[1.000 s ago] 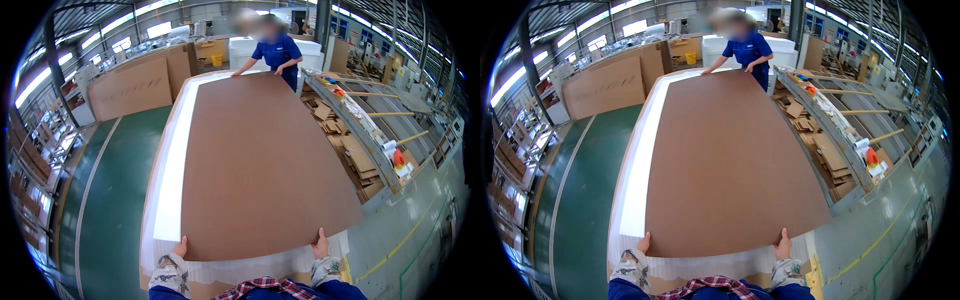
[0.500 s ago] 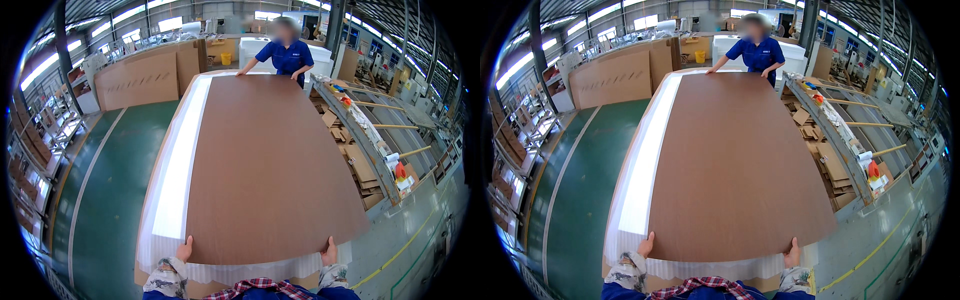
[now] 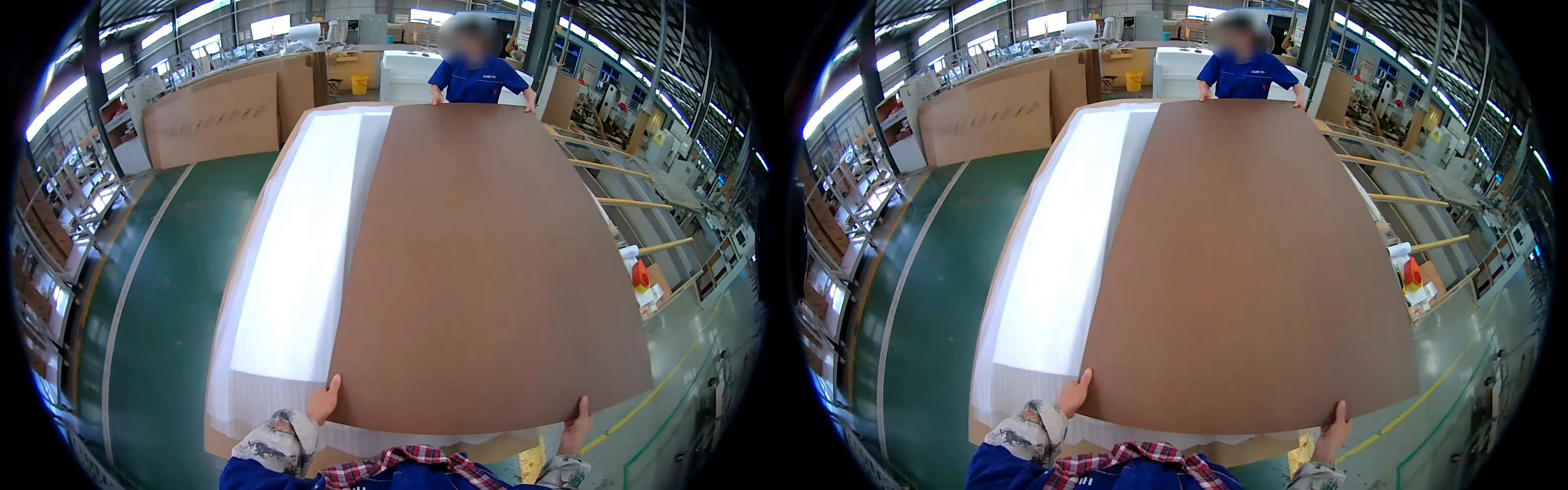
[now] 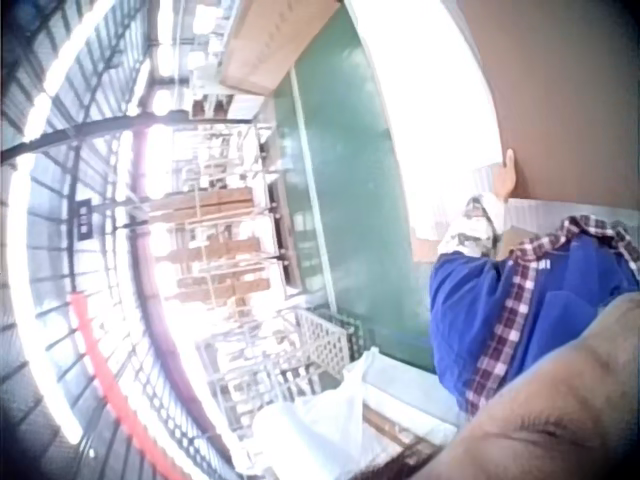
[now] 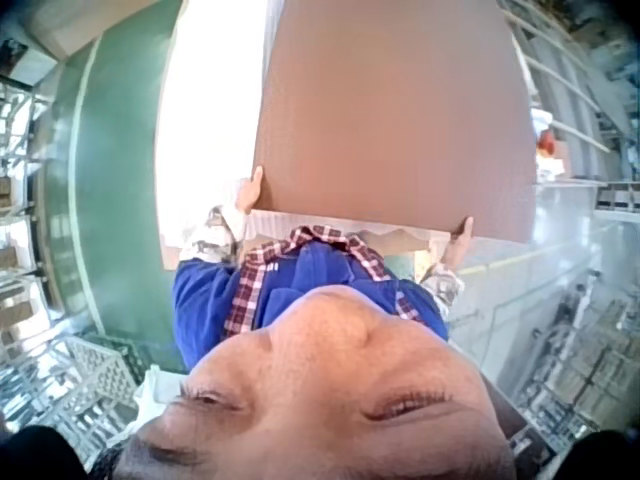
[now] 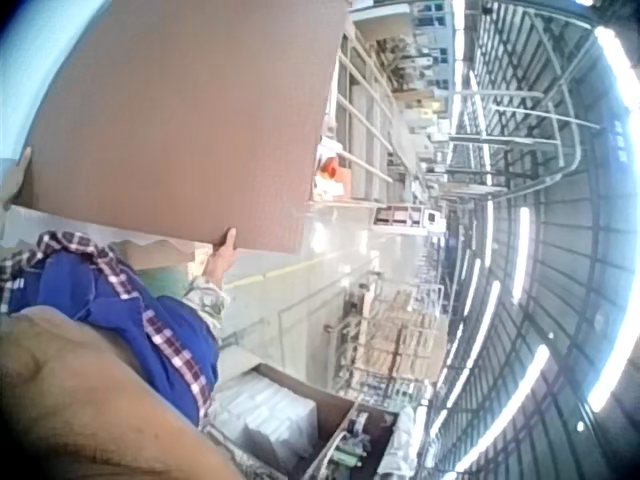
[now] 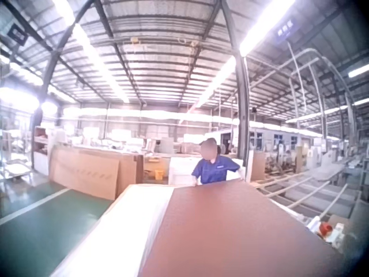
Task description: The person applies adhesive to the edge of a large board, then aligns and presses a white sheet onto it. They smooth the surface and place additional white foam pieces on top, working with another person to position the materials.
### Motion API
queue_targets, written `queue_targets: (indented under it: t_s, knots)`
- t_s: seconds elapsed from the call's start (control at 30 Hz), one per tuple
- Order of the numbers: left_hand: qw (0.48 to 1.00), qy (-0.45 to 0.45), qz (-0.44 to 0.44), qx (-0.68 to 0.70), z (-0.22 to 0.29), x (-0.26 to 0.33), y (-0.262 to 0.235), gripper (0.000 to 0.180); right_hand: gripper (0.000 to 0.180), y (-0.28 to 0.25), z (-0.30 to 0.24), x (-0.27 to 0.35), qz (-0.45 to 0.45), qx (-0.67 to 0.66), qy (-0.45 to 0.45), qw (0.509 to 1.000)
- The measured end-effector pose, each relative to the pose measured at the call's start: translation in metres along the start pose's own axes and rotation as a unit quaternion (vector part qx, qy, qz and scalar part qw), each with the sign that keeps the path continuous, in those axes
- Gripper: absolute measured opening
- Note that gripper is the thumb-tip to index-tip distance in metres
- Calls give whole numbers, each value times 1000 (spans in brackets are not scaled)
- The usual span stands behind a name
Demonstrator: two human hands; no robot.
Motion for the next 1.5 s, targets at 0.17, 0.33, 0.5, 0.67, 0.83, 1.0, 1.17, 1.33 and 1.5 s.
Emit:
queue_targets:
  t_s: [0.17,0.33,0.5,0.67,0.83,1.0,1.17,1.33,1.5]
  knots:
    - [992,-2,-101,74,30,10,49,85,36,1,-74,10,93,44,-130,986]
    - [975,-20,-163,147,26,-2,99,87,36,-2,-119,13,93,60,-232,966]
    - [946,-75,-248,195,38,31,125,81,35,14,-172,38,89,105,-300,944]
    - [910,-80,-296,279,-7,-12,189,84,22,39,-199,62,90,106,-371,918]
    - [881,-103,-346,307,18,19,171,80,19,55,-206,74,72,128,-396,906]
    - [847,-94,-398,338,3,-3,188,77,24,77,-209,94,73,114,-451,882]
    - [822,-64,-431,367,13,15,174,65,28,100,-221,120,51,109,-492,862]
    - [932,29,-323,160,10,12,167,84,29,116,-225,139,-8,83,-533,842]
    - [956,39,-291,-22,13,-1,168,81,31,135,-234,167,-64,123,-582,802]
Point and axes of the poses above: each hand's wrist, its own x-axis away from the middle knuckle, its own y-axis out of the palm, z = x × y, the point moved 1 cm from there along -x, towards the middle knuckle, and after that the axes turned 8 degrees about -y, right-handed, at the moved point
